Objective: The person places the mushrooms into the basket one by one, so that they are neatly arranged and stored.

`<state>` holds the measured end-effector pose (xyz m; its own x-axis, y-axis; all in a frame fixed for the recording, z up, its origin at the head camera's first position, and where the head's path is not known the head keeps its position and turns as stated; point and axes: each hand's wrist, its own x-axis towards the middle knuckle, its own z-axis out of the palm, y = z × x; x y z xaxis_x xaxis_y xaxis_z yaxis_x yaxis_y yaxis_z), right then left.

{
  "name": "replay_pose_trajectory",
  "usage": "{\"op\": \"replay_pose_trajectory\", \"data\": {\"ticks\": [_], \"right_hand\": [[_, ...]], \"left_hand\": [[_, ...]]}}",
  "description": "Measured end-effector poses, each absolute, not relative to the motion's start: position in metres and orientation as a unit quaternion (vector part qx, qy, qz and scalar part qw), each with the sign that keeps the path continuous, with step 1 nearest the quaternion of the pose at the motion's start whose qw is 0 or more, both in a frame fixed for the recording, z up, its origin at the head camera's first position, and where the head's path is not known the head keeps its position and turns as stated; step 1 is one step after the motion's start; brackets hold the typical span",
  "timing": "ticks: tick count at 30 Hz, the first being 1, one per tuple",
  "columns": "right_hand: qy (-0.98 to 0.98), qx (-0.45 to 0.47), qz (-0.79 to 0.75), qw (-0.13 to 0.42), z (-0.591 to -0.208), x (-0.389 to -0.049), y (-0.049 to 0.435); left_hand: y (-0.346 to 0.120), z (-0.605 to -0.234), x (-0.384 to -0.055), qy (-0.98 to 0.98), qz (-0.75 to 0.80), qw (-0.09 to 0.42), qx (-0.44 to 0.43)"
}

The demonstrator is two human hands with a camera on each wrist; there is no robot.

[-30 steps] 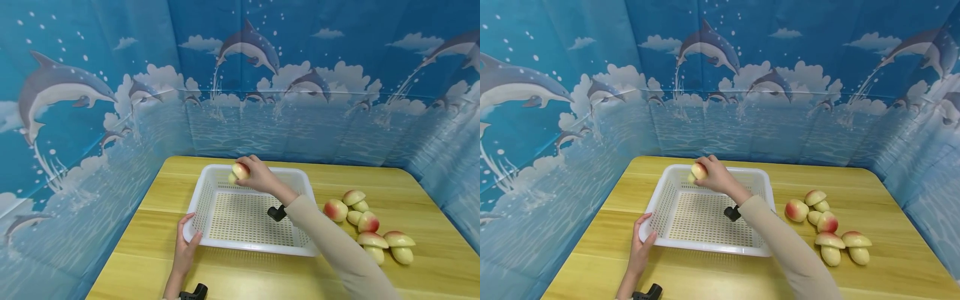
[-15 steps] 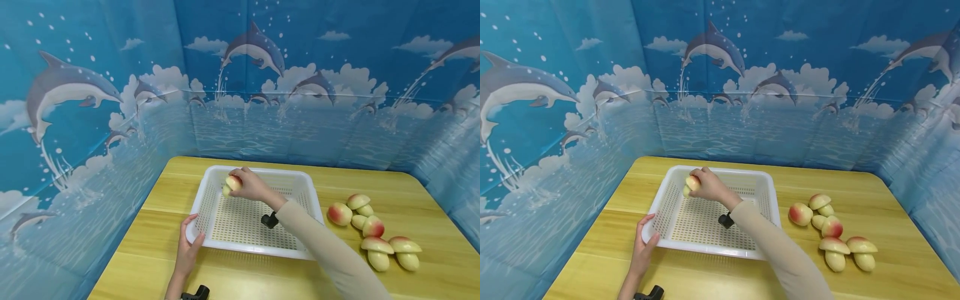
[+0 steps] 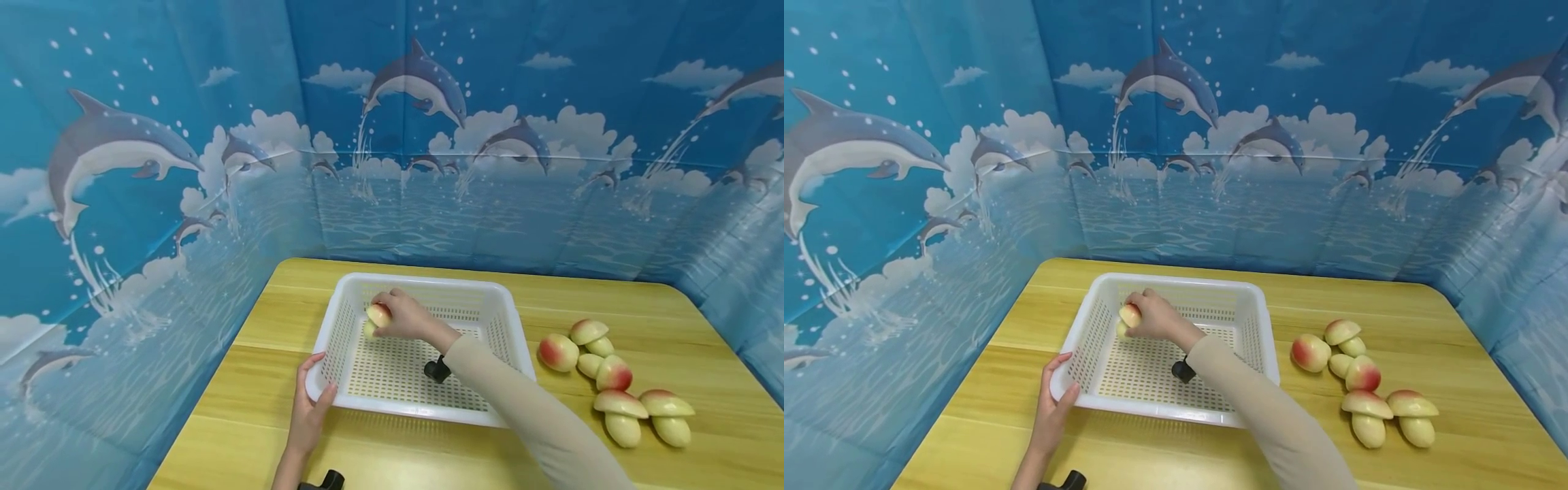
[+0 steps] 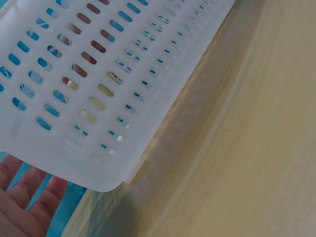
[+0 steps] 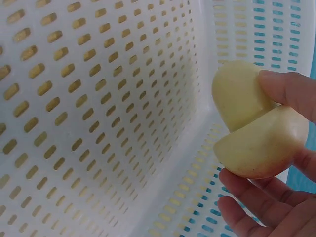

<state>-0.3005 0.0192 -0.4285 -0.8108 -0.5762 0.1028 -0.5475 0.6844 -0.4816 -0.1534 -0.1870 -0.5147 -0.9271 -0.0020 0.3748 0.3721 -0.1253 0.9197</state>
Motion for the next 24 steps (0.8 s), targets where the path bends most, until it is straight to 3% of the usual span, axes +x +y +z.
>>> {"op": "replay_pose_trajectory", "data": {"ticks": [10, 24], "right_hand": [[0.933, -0.298, -0.195, 0.053, -0.437, -0.295, 0.016], [0.939, -0.296, -0.171, 0.046, -0.443, -0.295, 0.013]], "left_hand": [[-0.187, -0.514, -0.151, -0.651, -0.736, 0.126, -0.136], [-0.186, -0.513, -0.15, -0.653, -0.733, 0.129, -0.14]]}}
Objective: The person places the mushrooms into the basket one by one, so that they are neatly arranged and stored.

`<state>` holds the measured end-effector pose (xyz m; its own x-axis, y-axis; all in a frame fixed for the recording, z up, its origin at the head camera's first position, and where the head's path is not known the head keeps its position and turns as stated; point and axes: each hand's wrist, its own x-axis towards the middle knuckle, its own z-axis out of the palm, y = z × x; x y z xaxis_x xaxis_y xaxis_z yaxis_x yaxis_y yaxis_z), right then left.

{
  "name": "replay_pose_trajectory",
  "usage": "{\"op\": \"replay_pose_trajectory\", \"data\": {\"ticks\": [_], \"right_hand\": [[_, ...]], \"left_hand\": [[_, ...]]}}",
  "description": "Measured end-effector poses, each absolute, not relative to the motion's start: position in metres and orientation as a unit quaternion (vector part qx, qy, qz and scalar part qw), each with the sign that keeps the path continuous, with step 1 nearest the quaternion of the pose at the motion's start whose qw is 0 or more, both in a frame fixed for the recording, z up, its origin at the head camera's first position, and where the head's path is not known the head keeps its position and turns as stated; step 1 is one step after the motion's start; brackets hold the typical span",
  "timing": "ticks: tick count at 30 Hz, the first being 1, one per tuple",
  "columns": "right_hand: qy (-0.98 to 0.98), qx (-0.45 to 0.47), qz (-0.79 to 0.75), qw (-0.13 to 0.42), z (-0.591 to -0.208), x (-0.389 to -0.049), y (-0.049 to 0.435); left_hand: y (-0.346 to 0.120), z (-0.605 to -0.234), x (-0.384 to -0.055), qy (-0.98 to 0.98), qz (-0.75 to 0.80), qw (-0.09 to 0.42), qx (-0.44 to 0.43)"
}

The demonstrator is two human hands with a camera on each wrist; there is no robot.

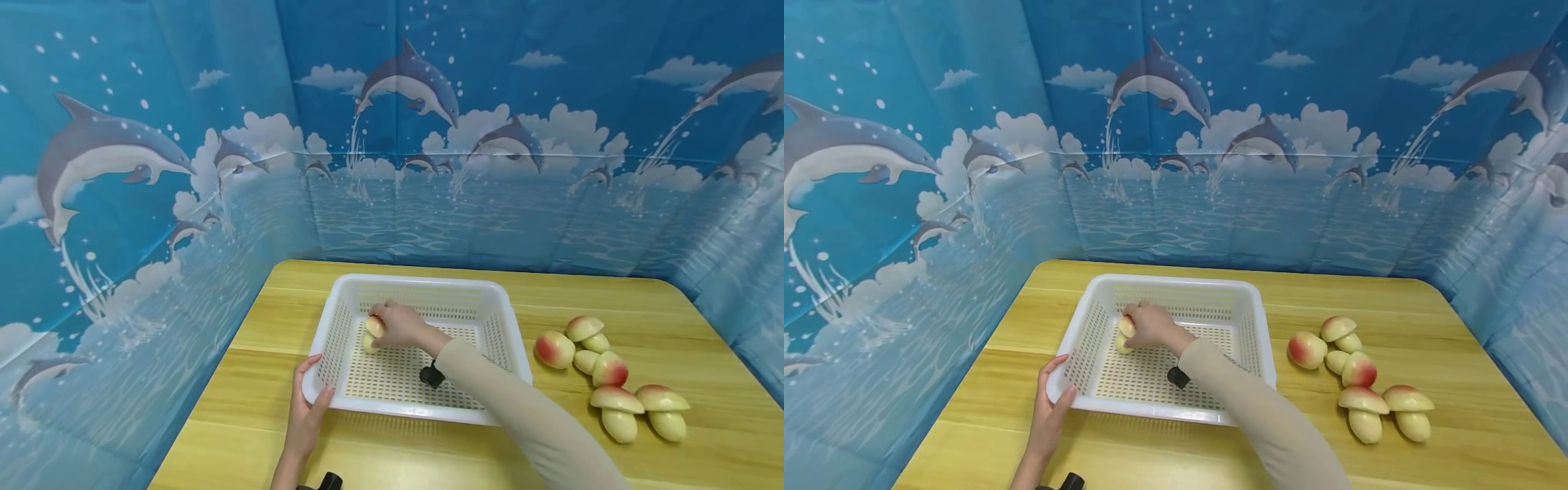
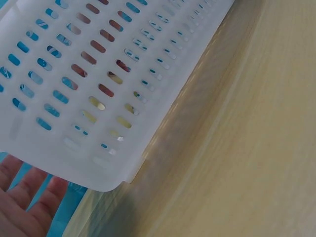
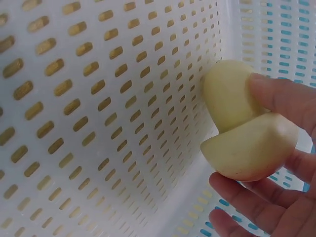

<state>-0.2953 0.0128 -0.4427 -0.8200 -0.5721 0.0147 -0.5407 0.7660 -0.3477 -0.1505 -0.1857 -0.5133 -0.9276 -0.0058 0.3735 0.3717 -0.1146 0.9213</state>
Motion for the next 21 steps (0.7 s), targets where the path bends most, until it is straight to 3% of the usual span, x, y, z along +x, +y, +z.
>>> {"op": "replay_pose_trajectory", "data": {"ticks": [21], "right_hand": [[0.924, -0.302, -0.213, 0.099, -0.4418, -0.295, 0.0155]], "left_hand": [[-0.1856, -0.5142, -0.1508, -0.663, -0.727, 0.127, -0.128]]}}
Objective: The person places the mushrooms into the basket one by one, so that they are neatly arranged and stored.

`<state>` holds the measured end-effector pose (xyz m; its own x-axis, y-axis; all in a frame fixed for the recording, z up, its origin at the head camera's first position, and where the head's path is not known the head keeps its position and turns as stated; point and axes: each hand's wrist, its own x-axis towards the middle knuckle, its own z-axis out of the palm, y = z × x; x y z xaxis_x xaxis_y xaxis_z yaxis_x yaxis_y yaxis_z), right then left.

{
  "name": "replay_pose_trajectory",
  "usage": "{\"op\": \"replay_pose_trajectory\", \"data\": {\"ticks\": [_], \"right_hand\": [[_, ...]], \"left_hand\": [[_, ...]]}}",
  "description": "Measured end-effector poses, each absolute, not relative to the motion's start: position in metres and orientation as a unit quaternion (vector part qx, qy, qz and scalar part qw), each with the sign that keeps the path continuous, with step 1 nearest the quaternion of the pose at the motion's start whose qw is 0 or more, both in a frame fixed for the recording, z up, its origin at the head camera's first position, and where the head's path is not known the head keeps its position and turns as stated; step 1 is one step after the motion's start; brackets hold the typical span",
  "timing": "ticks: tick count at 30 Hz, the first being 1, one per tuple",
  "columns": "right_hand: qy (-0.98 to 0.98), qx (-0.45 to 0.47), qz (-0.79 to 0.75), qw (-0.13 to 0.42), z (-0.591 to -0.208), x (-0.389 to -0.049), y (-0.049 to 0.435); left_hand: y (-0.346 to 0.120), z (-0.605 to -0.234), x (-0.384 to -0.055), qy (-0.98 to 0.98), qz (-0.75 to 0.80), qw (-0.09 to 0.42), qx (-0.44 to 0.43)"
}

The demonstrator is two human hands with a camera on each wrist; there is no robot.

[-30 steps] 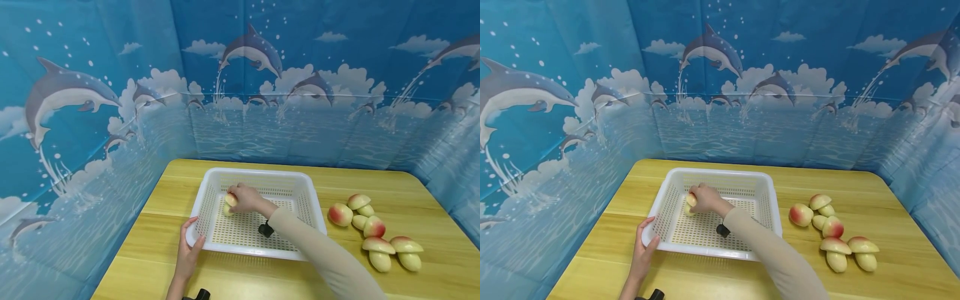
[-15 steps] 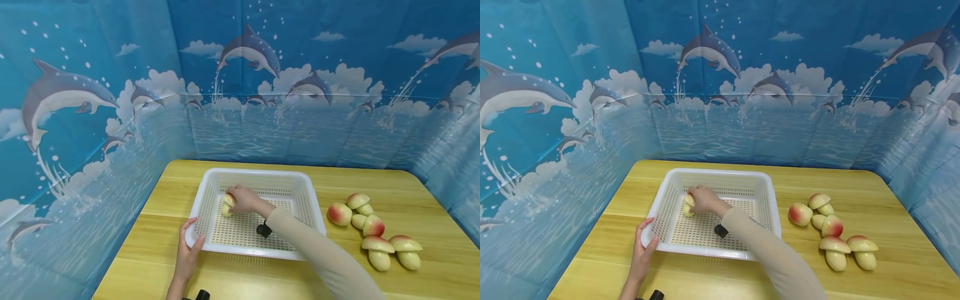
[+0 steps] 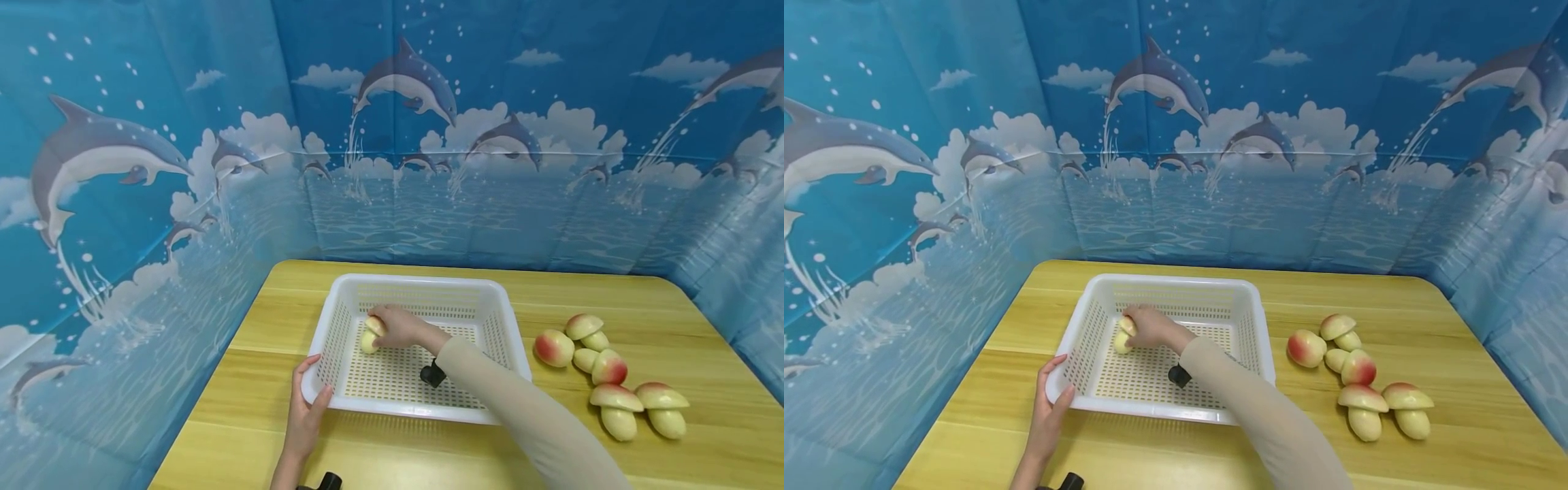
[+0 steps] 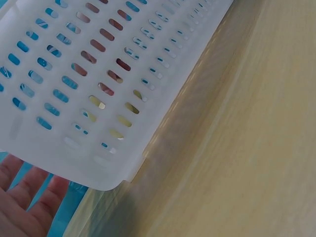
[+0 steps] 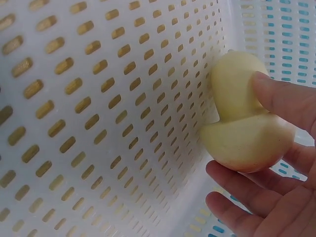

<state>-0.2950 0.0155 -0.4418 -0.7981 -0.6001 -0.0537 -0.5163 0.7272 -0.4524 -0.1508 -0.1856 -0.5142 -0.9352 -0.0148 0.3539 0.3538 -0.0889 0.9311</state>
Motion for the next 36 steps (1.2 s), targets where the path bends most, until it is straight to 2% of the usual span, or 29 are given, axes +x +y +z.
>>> {"op": "replay_pose_trajectory", "data": {"ticks": [14, 36], "right_hand": [[0.923, -0.3, -0.208, 0.122, -0.438, -0.296, 0.018], [0.928, -0.308, -0.187, 0.09, -0.399, -0.291, 0.033]], "left_hand": [[-0.187, -0.515, -0.15, -0.659, -0.729, 0.127, -0.134], [-0.188, -0.515, -0.153, -0.658, -0.73, 0.122, -0.138]]}}
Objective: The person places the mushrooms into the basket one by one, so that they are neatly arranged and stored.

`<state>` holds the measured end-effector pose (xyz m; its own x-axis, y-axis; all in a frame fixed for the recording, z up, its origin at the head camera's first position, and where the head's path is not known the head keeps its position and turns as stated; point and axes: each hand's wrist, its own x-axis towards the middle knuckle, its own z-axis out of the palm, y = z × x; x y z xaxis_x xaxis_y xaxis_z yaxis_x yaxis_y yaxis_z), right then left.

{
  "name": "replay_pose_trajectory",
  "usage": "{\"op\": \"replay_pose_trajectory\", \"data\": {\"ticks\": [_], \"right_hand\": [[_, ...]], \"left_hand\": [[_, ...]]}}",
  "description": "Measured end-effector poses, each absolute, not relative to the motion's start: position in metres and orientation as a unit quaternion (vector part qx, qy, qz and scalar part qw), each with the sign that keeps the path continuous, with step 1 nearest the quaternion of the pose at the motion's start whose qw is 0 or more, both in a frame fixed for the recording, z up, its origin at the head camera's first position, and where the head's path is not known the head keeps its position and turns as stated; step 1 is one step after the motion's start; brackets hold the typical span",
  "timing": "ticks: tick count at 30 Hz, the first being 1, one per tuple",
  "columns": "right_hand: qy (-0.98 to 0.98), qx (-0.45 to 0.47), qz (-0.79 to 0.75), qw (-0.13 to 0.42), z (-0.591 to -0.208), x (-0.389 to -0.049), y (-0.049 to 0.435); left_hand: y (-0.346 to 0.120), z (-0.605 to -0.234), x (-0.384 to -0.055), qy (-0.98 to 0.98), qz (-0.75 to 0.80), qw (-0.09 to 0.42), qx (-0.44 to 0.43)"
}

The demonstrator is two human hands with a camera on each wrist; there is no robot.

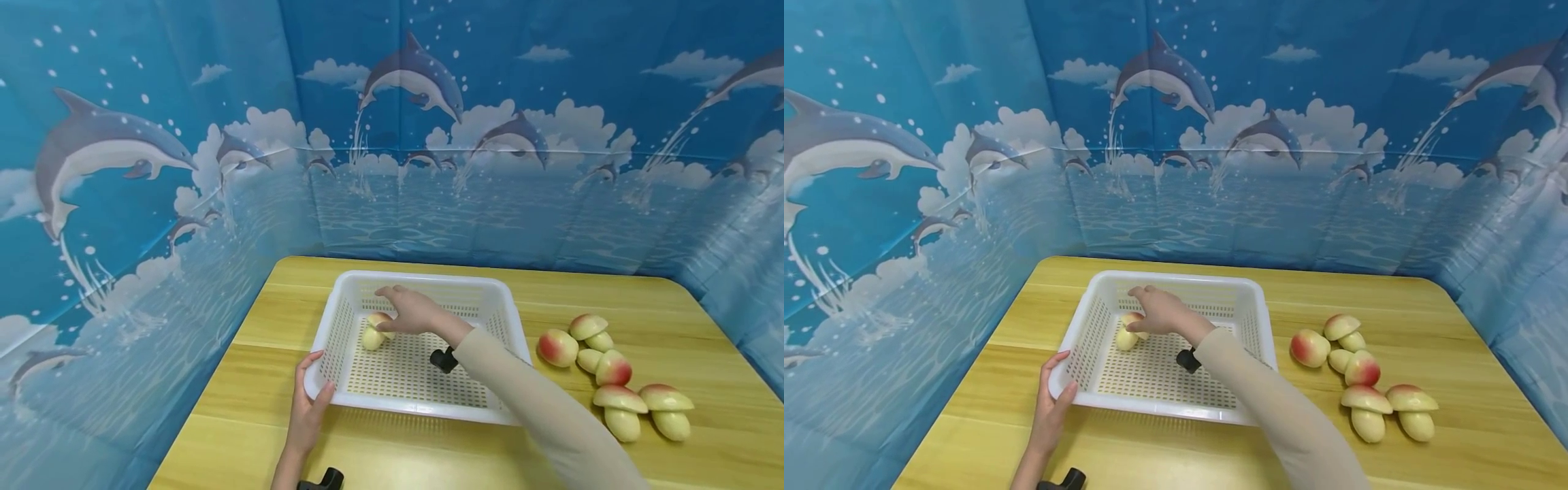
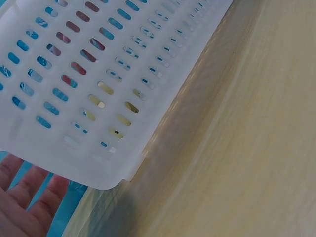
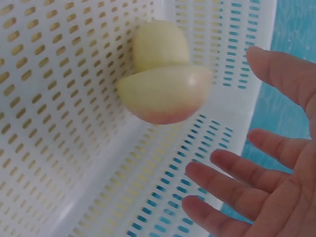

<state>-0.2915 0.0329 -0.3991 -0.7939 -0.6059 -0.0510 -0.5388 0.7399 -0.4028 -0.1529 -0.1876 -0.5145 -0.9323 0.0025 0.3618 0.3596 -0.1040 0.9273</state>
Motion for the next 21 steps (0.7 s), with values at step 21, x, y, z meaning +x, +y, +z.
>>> {"op": "replay_pose_trajectory", "data": {"ticks": [21], "right_hand": [[0.928, -0.301, -0.211, 0.058, -0.368, -0.272, 0.06]], "left_hand": [[-0.189, -0.516, -0.154, -0.658, -0.73, 0.118, -0.14]]}}
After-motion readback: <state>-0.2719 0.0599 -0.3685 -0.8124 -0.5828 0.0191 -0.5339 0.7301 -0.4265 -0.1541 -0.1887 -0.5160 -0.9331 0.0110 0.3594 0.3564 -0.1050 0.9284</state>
